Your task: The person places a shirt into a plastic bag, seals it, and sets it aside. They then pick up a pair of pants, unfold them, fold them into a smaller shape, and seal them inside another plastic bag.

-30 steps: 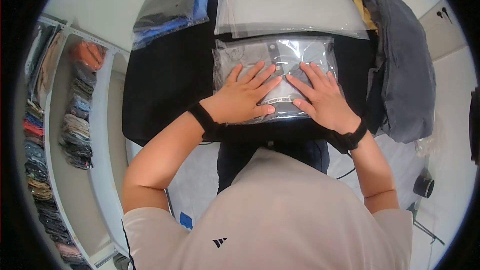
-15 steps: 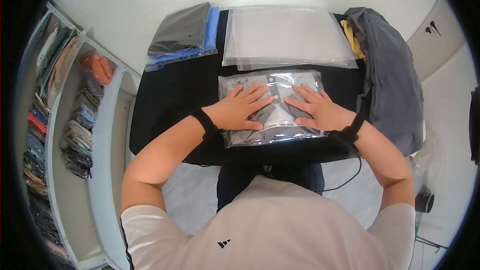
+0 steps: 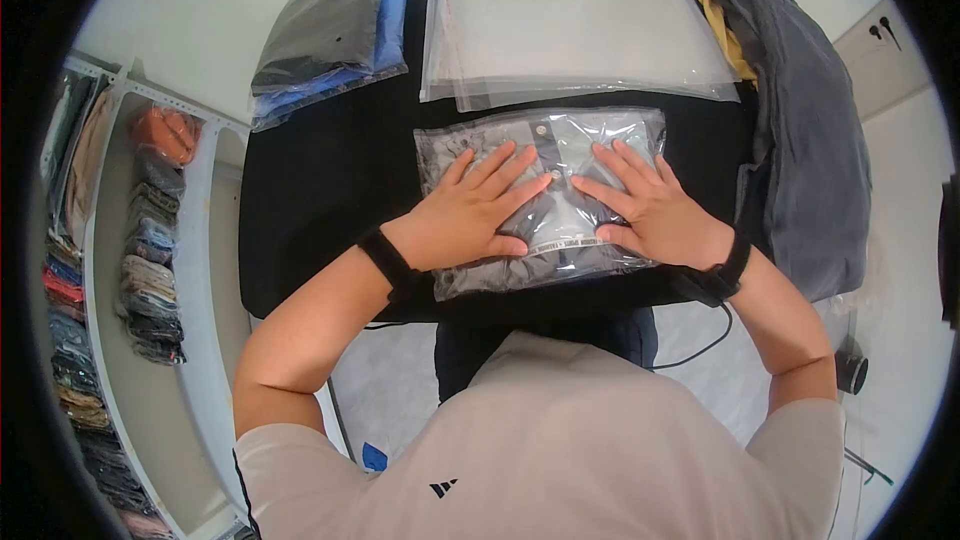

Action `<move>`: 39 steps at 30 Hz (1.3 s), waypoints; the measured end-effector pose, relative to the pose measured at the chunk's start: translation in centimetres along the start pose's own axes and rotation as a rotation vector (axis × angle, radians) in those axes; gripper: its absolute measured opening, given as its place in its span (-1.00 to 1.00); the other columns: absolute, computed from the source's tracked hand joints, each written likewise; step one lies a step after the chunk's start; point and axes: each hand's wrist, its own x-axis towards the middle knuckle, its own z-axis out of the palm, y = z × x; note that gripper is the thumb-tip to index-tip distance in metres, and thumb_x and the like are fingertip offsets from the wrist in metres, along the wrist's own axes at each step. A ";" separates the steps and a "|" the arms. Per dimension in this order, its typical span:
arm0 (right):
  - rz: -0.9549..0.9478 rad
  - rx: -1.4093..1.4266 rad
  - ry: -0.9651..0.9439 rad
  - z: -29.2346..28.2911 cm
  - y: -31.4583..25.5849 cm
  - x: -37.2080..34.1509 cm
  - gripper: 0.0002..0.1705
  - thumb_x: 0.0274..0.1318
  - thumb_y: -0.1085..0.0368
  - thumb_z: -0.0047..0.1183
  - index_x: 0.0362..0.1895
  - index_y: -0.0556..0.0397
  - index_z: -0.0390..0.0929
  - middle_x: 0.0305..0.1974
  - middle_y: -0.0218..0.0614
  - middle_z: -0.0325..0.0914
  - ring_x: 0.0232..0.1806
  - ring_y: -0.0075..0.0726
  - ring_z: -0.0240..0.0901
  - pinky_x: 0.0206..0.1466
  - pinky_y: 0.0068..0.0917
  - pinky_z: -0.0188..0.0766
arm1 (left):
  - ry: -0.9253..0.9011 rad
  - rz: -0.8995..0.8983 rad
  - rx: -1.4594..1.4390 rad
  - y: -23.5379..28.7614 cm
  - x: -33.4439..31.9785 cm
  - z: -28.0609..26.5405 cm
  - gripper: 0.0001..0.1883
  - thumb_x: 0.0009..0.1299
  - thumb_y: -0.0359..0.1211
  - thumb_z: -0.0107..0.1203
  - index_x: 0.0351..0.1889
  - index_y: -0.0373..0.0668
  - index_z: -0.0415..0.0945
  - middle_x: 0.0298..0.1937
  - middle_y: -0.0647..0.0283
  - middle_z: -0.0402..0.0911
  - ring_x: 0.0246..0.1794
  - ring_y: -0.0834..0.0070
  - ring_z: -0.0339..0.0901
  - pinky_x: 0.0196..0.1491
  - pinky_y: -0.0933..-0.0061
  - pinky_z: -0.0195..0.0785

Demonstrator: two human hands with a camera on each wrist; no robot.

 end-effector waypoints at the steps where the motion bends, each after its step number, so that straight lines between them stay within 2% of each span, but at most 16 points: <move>1: -0.006 -0.017 0.030 0.2 0.1 0.0 -0.31 0.16 -0.13 -0.07 0.37 -0.41 0.10 0.41 -0.14 -0.12 0.47 0.07 -0.28 0.31 0.32 -0.13 | 0.002 0.004 0.002 0.1 0.0 0.0 -0.13 0.25 0.23 -0.08 0.43 0.02 -0.06 0.49 0.07 -0.20 0.49 0.04 -0.28 0.38 -0.14 -0.27; 7: 0.017 0.049 -0.006 -0.2 0.1 -0.2 -0.28 0.14 -0.11 -0.03 0.38 -0.44 0.07 0.43 -0.13 -0.15 0.48 0.08 -0.34 0.32 0.32 -0.16 | 0.024 -0.008 -0.021 0.1 -0.1 -0.4 -0.17 0.27 0.10 0.04 0.43 0.06 -0.04 0.50 0.12 -0.20 0.50 0.12 -0.28 0.39 -0.12 -0.28; 10: -0.006 0.155 -0.052 -0.8 0.8 -0.1 -0.25 0.13 -0.03 0.04 0.39 -0.40 0.07 0.44 -0.09 -0.21 0.49 0.12 -0.42 0.36 0.25 -0.26 | 0.038 0.011 -0.102 -0.5 -0.6 -1.1 -0.23 0.28 0.03 0.09 0.39 -0.01 0.07 0.48 0.10 -0.09 0.49 0.10 -0.23 0.40 -0.01 -0.22; 12: -0.010 0.248 -0.095 -1.2 0.9 -0.2 -0.22 0.08 0.01 0.09 0.39 -0.39 0.07 0.44 -0.07 -0.21 0.48 0.15 -0.40 0.37 0.20 -0.28 | 0.158 0.016 -0.441 -1.5 -1.3 -1.4 -0.36 0.23 -0.12 0.19 0.27 -0.07 0.29 0.39 0.11 0.15 0.44 0.12 -0.02 0.37 0.15 -0.05; 19: -0.037 0.266 -0.024 -0.5 1.1 -0.2 -0.11 -0.04 0.08 0.21 0.39 -0.30 0.08 0.43 -0.03 -0.15 0.48 0.16 -0.36 0.39 0.10 -0.25 | 0.144 -0.146 0.016 6.7 -6.0 -4.2 -0.33 0.06 -0.13 0.32 0.12 -0.20 0.38 0.16 -0.04 0.37 0.16 0.06 0.34 0.14 0.21 0.25; 22: 0.006 0.386 0.015 -0.4 1.2 -0.1 -0.06 -0.07 0.01 0.23 0.40 -0.33 0.03 0.44 -0.09 -0.15 0.50 0.02 -0.40 0.37 0.27 -0.28 | 0.238 -0.195 0.241 6.9 -6.7 -2.2 -0.33 0.10 -0.14 0.28 0.15 -0.20 0.33 0.17 -0.06 0.37 0.13 0.00 0.37 0.08 0.23 0.31; 26: -0.032 0.462 0.147 -0.1 1.4 -0.3 -0.03 -0.16 0.09 0.32 0.36 -0.18 0.09 0.42 -0.10 -0.07 0.47 0.06 -0.27 0.40 0.05 -0.17 | 0.239 -0.204 0.252 6.2 -6.8 -0.5 -0.40 0.19 -0.21 0.20 0.17 -0.22 0.30 0.21 -0.06 0.34 0.10 0.04 0.42 -0.03 0.23 0.39; 30: 0.002 0.349 0.412 -1.1 1.5 -1.5 -0.10 -0.24 0.21 0.36 0.27 -0.05 0.22 0.36 -0.08 0.07 0.39 0.06 -0.02 0.38 -0.19 -0.01 | 0.208 -0.211 0.050 5.7 -7.1 -3.0 -0.61 0.28 -0.30 0.08 0.05 -0.23 0.38 -0.04 -0.06 0.51 -0.18 0.10 0.54 -0.24 0.21 0.43; 31: -0.043 0.512 0.486 -1.6 1.7 -2.0 -0.43 0.06 0.10 0.15 0.15 0.00 0.39 0.24 -0.13 0.30 0.27 -0.07 0.20 0.32 -0.27 0.10 | 0.180 -0.229 -0.046 5.7 -7.2 -4.2 -0.66 0.29 -0.30 0.05 -0.01 -0.23 0.42 -0.12 -0.05 0.55 -0.33 0.12 0.57 -0.35 0.21 0.42; 32: -0.041 0.506 0.487 -2.0 2.3 -2.6 -0.43 0.06 0.10 0.15 0.15 0.00 0.39 0.24 -0.13 0.30 0.27 -0.07 0.20 0.32 -0.27 0.10 | 0.185 -0.225 -0.046 5.8 -7.4 -5.2 -0.66 0.29 -0.30 0.05 -0.01 -0.23 0.42 -0.12 -0.05 0.55 -0.33 0.12 0.57 -0.35 0.21 0.42; 33: 0.068 0.828 0.335 -2.3 3.3 -3.2 -0.48 0.18 -0.04 -0.07 0.10 0.01 0.45 0.15 -0.16 0.39 0.21 -0.15 0.27 0.28 -0.32 0.14 | 0.229 -0.234 -0.058 5.7 -7.9 -6.1 -0.73 0.31 -0.30 0.02 -0.09 -0.24 0.45 -0.20 -0.04 0.56 -0.37 0.08 0.54 -0.38 0.19 0.41; 34: 0.180 1.144 0.171 -2.6 3.7 -3.5 -0.39 0.30 -0.18 -0.30 0.05 0.02 0.50 0.06 -0.20 0.48 0.15 -0.23 0.34 0.24 -0.37 0.18 | 0.272 -0.244 -0.070 5.5 -8.3 -7.0 -0.77 0.33 -0.30 -0.01 -0.16 -0.24 0.48 -0.27 -0.04 0.56 -0.42 0.05 0.52 -0.41 0.17 0.40; 35: 0.065 1.233 0.286 -2.3 3.4 -3.8 -0.08 0.27 -0.37 -0.73 0.00 0.03 0.55 -0.04 -0.24 0.54 0.06 -0.32 0.39 0.19 -0.42 0.19 | 0.326 -0.085 -0.100 4.8 -8.6 -7.8 -0.74 0.40 -0.26 -0.08 -0.24 -0.26 0.52 -0.42 0.05 0.56 -0.50 0.22 0.51 -0.43 0.30 0.37; 36: 0.065 1.231 0.285 -2.1 3.5 -4.0 -0.08 0.27 -0.37 -0.73 0.00 0.03 0.55 -0.04 -0.24 0.54 0.06 -0.32 0.39 0.19 -0.42 0.19 | 0.328 -0.086 -0.101 4.4 -8.9 -8.6 -0.74 0.40 -0.26 -0.08 -0.24 -0.26 0.52 -0.42 0.05 0.56 -0.50 0.22 0.51 -0.43 0.30 0.37; 38: -0.155 1.573 0.334 -1.5 4.4 -4.1 -0.10 0.25 -0.39 -0.66 0.15 0.07 0.42 0.11 -0.26 0.43 0.20 -0.34 0.26 0.30 -0.43 0.04 | 0.311 -0.395 -0.818 3.9 -9.3 -9.9 -0.67 0.45 -0.20 -0.12 -0.21 -0.31 0.51 -0.45 0.25 0.53 -0.53 0.50 0.42 -0.42 0.47 0.30; 39: -0.147 1.563 0.366 -0.7 4.6 -3.9 -0.13 0.26 -0.37 -0.58 0.21 0.07 0.33 0.16 -0.27 0.37 0.23 -0.34 0.23 0.32 -0.43 0.00 | 0.298 -0.417 -0.879 2.5 -9.4 -9.7 -0.60 0.46 -0.13 -0.13 -0.16 -0.31 0.53 -0.41 0.41 0.47 -0.45 0.65 0.32 -0.38 0.58 0.22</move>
